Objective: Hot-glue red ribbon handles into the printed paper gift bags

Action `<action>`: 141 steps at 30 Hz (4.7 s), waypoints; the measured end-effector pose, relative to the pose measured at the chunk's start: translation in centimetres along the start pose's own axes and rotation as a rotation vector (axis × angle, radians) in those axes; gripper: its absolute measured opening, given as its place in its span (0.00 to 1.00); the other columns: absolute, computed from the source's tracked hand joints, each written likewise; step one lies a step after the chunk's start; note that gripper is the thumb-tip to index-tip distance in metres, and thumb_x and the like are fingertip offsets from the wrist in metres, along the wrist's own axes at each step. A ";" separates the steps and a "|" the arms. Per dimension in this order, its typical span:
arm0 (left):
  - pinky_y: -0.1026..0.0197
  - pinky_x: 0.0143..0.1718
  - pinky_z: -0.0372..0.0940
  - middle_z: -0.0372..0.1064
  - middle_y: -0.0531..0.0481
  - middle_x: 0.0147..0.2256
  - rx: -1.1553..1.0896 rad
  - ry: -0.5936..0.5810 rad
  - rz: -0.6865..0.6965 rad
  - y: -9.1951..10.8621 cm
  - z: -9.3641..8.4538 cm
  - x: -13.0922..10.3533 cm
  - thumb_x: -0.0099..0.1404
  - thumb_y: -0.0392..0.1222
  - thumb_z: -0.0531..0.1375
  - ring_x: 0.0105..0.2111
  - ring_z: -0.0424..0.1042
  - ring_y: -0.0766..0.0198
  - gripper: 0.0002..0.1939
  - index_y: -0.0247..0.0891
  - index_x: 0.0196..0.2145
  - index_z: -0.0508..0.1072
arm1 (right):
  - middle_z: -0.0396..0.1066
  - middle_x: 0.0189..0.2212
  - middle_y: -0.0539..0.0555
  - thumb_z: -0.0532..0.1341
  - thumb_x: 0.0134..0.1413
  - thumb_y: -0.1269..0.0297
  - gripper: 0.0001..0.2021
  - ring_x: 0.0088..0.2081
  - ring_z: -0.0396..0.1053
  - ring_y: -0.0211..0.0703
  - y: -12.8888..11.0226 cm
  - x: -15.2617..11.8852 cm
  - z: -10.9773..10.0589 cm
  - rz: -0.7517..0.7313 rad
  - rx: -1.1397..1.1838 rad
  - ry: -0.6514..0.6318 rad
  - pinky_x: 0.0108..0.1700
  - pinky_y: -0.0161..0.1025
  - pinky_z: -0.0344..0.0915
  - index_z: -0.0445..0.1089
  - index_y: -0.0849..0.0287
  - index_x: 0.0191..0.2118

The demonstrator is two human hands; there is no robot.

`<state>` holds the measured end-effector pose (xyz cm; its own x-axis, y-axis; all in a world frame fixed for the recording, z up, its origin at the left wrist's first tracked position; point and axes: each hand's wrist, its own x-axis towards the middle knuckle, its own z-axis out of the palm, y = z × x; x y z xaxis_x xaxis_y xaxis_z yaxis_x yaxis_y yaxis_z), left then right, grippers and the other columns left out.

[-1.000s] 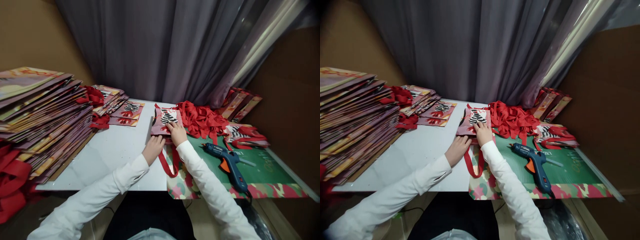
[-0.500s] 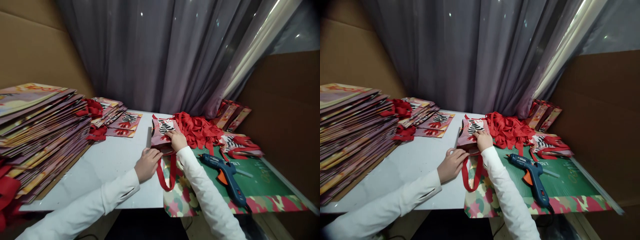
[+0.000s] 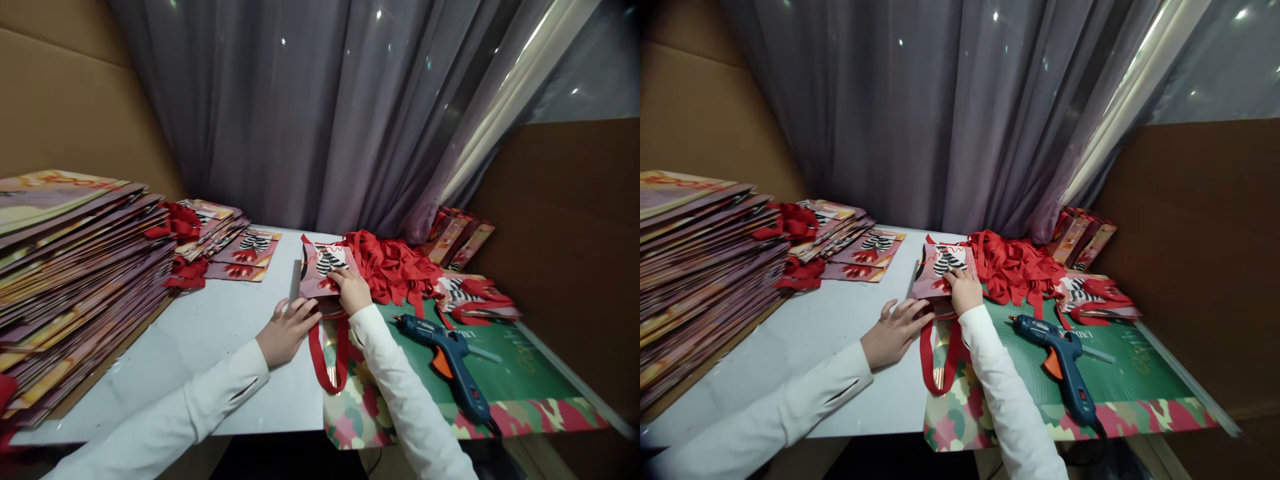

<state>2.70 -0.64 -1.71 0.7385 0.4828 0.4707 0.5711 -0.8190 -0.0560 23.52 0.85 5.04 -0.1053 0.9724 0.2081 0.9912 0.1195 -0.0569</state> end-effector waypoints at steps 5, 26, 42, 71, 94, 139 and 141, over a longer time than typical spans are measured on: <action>0.38 0.58 0.37 0.56 0.47 0.61 -0.072 -0.084 0.062 -1.4 -0.5 0.3 0.55 0.38 0.57 0.62 0.44 0.42 0.31 0.50 0.58 0.65 | 0.63 0.59 0.52 0.50 0.60 0.74 0.23 0.57 0.61 0.46 0.4 0.1 0.2 -0.002 0.021 0.005 0.53 0.43 0.60 0.65 0.51 0.58; 0.44 0.47 0.53 0.56 0.41 0.54 -0.132 -0.221 -0.165 0.4 -1.1 1.3 0.57 0.38 0.57 0.62 0.43 0.36 0.30 0.57 0.57 0.66 | 0.58 0.62 0.67 0.54 0.58 0.71 0.28 0.62 0.57 0.56 -8.8 -13.4 4.9 -0.015 0.288 -0.052 0.63 0.55 0.54 0.55 0.73 0.63; 0.43 0.48 0.54 0.54 0.41 0.59 -0.113 -0.216 -0.201 1.7 -1.5 1.1 0.54 0.35 0.56 0.63 0.40 0.36 0.31 0.48 0.57 0.68 | 0.60 0.61 0.66 0.50 0.55 0.78 0.27 0.64 0.53 0.51 -4.7 -9.0 2.1 -0.063 0.231 0.012 0.65 0.53 0.48 0.57 0.69 0.62; 0.43 0.44 0.55 0.61 0.44 0.57 -0.164 -0.236 0.141 -0.8 -2.1 0.0 0.49 0.34 0.55 0.63 0.40 0.36 0.37 0.48 0.59 0.64 | 0.76 0.32 0.52 0.52 0.61 0.67 0.12 0.34 0.73 0.40 3.0 -6.2 -1.4 -0.093 0.587 0.024 0.41 0.34 0.65 0.73 0.58 0.36; 0.46 0.45 0.49 0.59 0.46 0.59 -0.170 -0.247 0.038 -0.2 -2.6 -0.5 0.49 0.34 0.54 0.63 0.41 0.38 0.34 0.49 0.55 0.68 | 0.69 0.54 0.59 0.52 0.62 0.70 0.15 0.53 0.67 0.50 0.8 -13.8 3.1 0.006 0.156 0.001 0.54 0.46 0.64 0.69 0.62 0.51; 0.50 0.43 0.52 0.56 0.51 0.62 -0.188 -0.190 -0.011 0.0 -2.2 -0.8 0.50 0.31 0.54 0.62 0.44 0.41 0.35 0.53 0.55 0.68 | 0.76 0.40 0.58 0.65 0.41 0.58 0.16 0.44 0.73 0.54 8.1 -15.8 -3.4 0.352 0.713 -0.090 0.50 0.49 0.69 0.76 0.57 0.40; 0.51 0.44 0.53 0.55 0.52 0.62 -0.189 -0.192 -0.011 0.1 -2.4 -0.9 0.49 0.31 0.54 0.63 0.44 0.42 0.36 0.54 0.56 0.67 | 0.76 0.39 0.56 0.63 0.41 0.63 0.16 0.42 0.73 0.51 7.7 -14.4 -3.1 0.266 0.653 -0.063 0.47 0.46 0.70 0.74 0.58 0.40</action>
<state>1.20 -1.86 -0.07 0.7977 0.5269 0.2933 0.5155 -0.8482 0.1216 32.88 -12.88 4.62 0.1099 0.9927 0.0496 0.7352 -0.0475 -0.6762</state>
